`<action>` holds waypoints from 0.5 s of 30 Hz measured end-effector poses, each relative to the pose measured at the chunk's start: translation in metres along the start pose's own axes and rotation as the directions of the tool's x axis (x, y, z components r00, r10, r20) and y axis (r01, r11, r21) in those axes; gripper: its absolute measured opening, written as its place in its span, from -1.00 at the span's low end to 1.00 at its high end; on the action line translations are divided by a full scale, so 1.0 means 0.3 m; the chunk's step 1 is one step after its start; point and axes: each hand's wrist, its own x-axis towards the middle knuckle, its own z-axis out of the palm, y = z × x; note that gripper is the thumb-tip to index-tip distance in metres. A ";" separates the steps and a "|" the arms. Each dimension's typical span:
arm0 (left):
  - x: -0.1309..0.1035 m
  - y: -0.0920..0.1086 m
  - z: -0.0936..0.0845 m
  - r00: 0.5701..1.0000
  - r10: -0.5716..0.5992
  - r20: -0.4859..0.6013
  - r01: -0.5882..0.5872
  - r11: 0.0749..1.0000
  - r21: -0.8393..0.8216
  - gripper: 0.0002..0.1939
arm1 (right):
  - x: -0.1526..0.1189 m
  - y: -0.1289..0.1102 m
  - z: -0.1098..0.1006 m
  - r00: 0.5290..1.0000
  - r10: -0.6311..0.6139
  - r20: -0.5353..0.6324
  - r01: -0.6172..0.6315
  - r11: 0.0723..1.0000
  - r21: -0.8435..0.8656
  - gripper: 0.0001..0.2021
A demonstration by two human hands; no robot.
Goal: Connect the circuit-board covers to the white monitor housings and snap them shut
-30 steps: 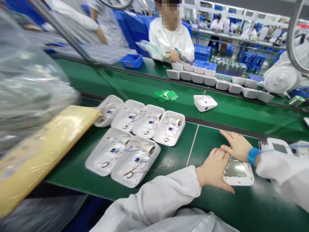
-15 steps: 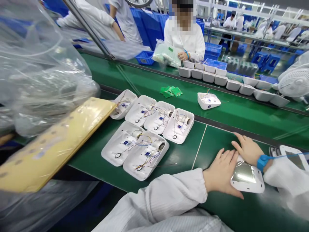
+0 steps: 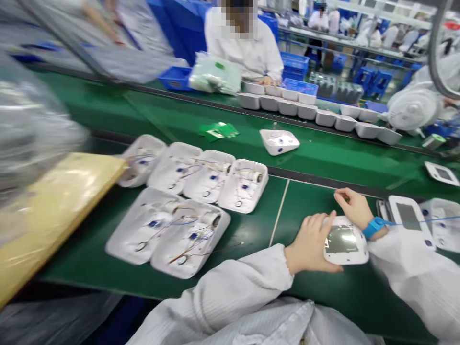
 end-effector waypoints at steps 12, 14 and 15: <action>0.008 -0.094 -0.019 0.848 0.276 -0.452 -0.285 0.957 0.049 0.31 | -0.370 -0.139 -0.103 0.999 -0.029 0.019 0.023 0.964 0.264 -0.09; 0.015 -0.113 -0.027 0.861 0.166 -0.480 -0.254 0.959 -0.126 0.29 | -0.378 -0.187 -0.114 0.976 -0.191 -0.106 0.199 0.977 0.075 -0.06; 0.018 -0.124 -0.033 0.888 0.068 -0.454 -0.217 0.934 -0.285 0.27 | -0.377 -0.206 -0.116 0.955 -0.260 -0.144 0.265 0.964 0.016 -0.05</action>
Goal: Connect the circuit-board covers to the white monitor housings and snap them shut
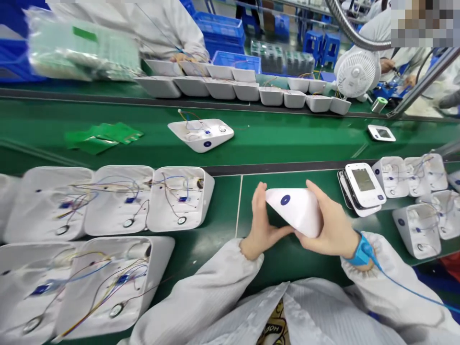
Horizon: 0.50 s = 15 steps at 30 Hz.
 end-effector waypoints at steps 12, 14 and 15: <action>0.034 -0.031 -0.054 0.752 -0.594 0.285 0.570 0.370 -0.733 -0.30 | -0.026 0.124 0.093 0.983 0.181 -0.022 -0.138 0.817 0.560 -0.21; 0.056 -0.015 -0.081 0.744 -0.600 0.295 0.612 0.433 -0.662 -0.35 | -0.019 0.157 0.116 0.943 0.328 0.058 -0.280 0.683 0.674 -0.19; 0.071 -0.008 -0.093 0.736 -0.614 0.286 0.632 0.471 -0.615 -0.36 | -0.012 0.175 0.129 0.924 0.369 0.096 -0.325 0.631 0.705 -0.20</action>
